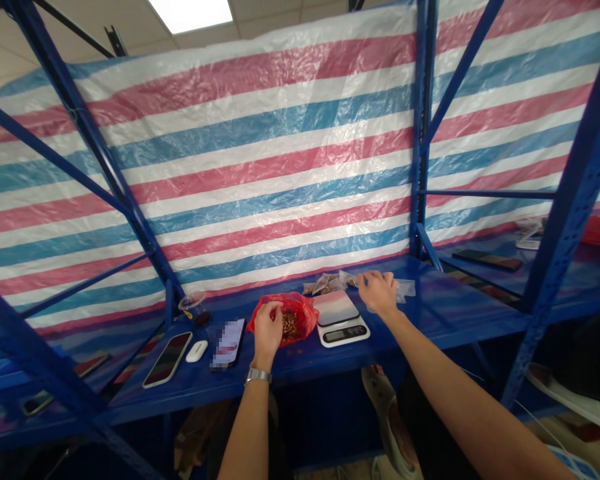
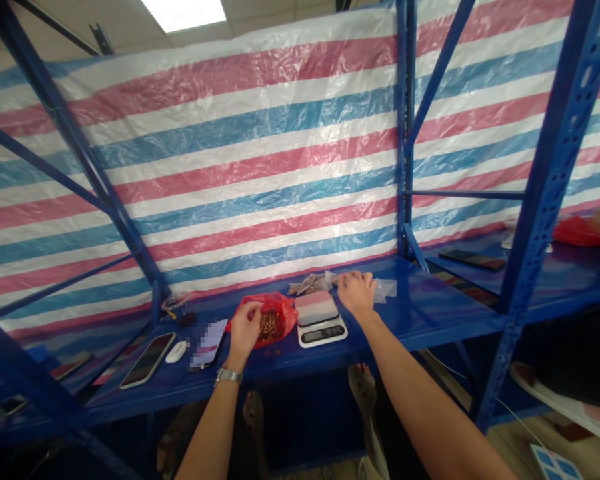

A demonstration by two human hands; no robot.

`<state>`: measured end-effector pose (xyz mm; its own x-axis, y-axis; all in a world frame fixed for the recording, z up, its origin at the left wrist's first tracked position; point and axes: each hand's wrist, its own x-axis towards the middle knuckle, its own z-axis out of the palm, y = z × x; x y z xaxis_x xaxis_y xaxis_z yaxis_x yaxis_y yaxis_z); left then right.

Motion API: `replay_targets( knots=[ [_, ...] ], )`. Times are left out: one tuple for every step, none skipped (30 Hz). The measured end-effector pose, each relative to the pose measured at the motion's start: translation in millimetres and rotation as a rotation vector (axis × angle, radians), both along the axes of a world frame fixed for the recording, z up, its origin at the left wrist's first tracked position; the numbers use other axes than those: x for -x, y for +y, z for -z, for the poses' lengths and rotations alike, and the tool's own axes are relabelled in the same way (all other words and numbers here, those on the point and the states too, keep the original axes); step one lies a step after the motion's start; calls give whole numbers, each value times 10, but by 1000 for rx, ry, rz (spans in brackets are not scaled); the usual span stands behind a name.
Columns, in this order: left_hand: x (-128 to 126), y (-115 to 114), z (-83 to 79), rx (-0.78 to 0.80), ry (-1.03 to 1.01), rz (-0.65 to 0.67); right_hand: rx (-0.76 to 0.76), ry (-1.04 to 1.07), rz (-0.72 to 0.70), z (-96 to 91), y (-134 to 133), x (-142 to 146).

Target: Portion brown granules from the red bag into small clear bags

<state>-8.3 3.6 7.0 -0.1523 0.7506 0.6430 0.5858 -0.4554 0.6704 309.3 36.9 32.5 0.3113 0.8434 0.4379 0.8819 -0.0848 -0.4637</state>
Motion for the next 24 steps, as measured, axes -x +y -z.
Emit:
replay_targets(
  knots=[
    [-16,5,6,1,2,0,67,-39,-96,-8,16,69],
    [-31,6,8,1,2,-4,126,-73,-164,-9,38,137],
    [-43,5,8,1,2,-10,172,-101,-200,-4,64,202],
    [-52,-1,4,0,2,-13,205,-120,-212,4,95,261],
    [-58,-9,-1,-1,3,-12,235,-131,-211,14,130,312],
    [-58,-19,-8,0,5,-9,262,-134,-209,25,167,354],
    [-54,-32,-15,3,8,-4,287,-133,-210,36,203,387],
    [-46,-45,-22,6,11,-1,310,-125,-215,46,239,411],
    [-35,-58,-28,10,11,-1,329,-111,-219,56,271,430],
    [-21,-71,-32,12,7,-4,339,-91,-222,66,299,443],
    [-7,-83,-35,12,-1,-8,340,-68,-223,75,322,453],
    [6,-94,-37,10,-12,-12,339,-46,-222,83,338,462],
    [17,-103,-39,6,-24,-17,328,-22,-225,90,348,472],
    [25,-109,-40,0,-36,-22,309,1,-235,95,352,485],
    [28,-113,-41,-4,-46,-26,283,21,-250,99,349,501],
    [27,-114,-43,-7,-56,-28,256,35,-266,100,341,522],
    [22,-112,-46,-6,-70,-26,232,45,-282,99,328,549],
    [12,-109,-50,-2,-93,-20,202,52,-298,95,309,584],
    [-2,-105,-56,7,-127,-5,159,57,-316,88,284,626],
    [-19,-102,-65,21,-173,18,104,61,-335,77,252,675],
    [-39,-100,-77,42,-233,45,28,72,-360,63,211,731],
    [-64,-100,-91,74,-301,75,-62,84,-392,45,159,793],
    [-91,-103,-109,114,-375,107,-154,98,-424,25,94,860],
    [-123,-106,-130,159,-451,141,-238,109,-458,2,17,933]
  ],
)
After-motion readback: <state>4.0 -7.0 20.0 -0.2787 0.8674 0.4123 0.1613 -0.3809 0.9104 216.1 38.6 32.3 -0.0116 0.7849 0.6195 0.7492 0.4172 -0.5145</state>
